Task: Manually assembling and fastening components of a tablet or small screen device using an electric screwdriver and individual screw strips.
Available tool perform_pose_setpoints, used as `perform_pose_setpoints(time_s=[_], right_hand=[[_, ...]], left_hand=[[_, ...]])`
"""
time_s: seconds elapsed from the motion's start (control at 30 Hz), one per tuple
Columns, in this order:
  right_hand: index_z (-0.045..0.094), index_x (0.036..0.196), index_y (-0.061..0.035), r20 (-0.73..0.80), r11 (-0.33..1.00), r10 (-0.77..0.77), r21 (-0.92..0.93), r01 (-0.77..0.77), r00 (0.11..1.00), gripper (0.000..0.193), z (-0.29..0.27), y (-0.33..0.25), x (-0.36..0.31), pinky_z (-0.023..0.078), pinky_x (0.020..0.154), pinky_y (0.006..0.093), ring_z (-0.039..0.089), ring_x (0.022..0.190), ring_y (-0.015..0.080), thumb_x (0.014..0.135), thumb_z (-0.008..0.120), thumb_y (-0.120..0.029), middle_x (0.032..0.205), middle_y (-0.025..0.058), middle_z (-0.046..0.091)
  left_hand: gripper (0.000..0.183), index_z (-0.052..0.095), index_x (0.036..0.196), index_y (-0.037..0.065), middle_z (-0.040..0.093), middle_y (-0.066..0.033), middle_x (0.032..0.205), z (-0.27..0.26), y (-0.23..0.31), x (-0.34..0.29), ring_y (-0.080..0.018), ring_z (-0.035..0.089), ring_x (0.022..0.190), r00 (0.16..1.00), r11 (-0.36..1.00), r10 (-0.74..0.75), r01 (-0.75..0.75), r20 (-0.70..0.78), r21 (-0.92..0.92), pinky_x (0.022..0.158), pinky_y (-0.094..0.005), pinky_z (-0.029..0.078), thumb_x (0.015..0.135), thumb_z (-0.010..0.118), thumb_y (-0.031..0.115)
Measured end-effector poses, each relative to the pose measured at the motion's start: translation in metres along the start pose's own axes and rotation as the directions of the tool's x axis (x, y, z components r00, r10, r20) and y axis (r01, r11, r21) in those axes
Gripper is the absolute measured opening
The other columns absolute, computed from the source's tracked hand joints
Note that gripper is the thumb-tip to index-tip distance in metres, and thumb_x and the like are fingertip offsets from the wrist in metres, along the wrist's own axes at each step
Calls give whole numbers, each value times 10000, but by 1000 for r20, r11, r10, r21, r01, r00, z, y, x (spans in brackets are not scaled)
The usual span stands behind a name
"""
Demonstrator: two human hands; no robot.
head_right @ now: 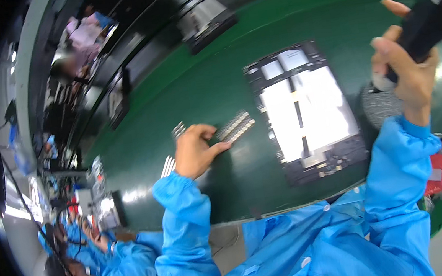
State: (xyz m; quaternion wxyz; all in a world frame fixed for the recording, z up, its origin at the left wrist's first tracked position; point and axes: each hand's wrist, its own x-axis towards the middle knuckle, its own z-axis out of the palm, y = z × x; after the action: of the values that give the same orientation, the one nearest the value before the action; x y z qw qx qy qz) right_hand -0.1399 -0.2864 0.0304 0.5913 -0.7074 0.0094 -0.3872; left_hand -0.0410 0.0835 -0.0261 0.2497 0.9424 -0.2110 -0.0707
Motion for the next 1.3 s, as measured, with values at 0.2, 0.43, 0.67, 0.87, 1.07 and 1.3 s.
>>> perform_pose_setpoints(time_s=[0.2,0.43,0.67,0.87,1.07,1.3], right_hand=[[574,1041,33,-94,964,96,256,-69,991,356,-15,15,2,406,460,232,543,485,105,730,743,-10,625,29,575],[572,990,38,-130,975,86,215,-57,988,333,-22,28,-2,423,446,233,559,485,107,726,768,-4,624,41,590],[563,1024,19,-92,976,97,205,-77,991,362,-20,35,-4,429,453,228,555,490,99,733,774,-20,629,36,594],[533,1045,41,-42,979,127,164,-119,991,355,-14,35,-8,419,467,216,558,497,98,752,731,10,640,41,594],[568,1000,11,-46,970,156,197,-144,987,349,-12,40,-8,429,451,228,558,496,94,725,781,-23,642,28,599],[568,982,13,-56,959,186,230,-168,981,334,-14,40,-9,436,449,233,557,492,95,726,779,-24,643,33,600]], left_hand=[[302,652,827,-34,626,-73,768,-1,-14,-1,-77,528,573,983,919,-181,173,11,-354,529,-221,449,632,850,87],[410,630,908,-66,618,-72,788,-4,11,8,-75,516,575,994,991,-96,101,61,-86,532,-217,447,602,863,74],[237,615,892,-53,639,-68,768,-8,-4,11,-107,626,686,956,787,-185,284,230,-548,629,-205,515,705,761,-50],[208,668,913,-66,668,-77,791,-5,-7,11,-99,622,695,956,788,-212,290,203,-543,638,-204,504,721,748,-49],[110,697,793,-38,665,-48,723,2,6,8,-99,587,648,995,973,-104,100,-8,-206,602,-225,471,701,756,-26],[83,669,750,-8,676,-93,766,20,35,-7,-110,593,621,960,973,73,-128,-271,-192,561,-228,468,694,710,-54]])
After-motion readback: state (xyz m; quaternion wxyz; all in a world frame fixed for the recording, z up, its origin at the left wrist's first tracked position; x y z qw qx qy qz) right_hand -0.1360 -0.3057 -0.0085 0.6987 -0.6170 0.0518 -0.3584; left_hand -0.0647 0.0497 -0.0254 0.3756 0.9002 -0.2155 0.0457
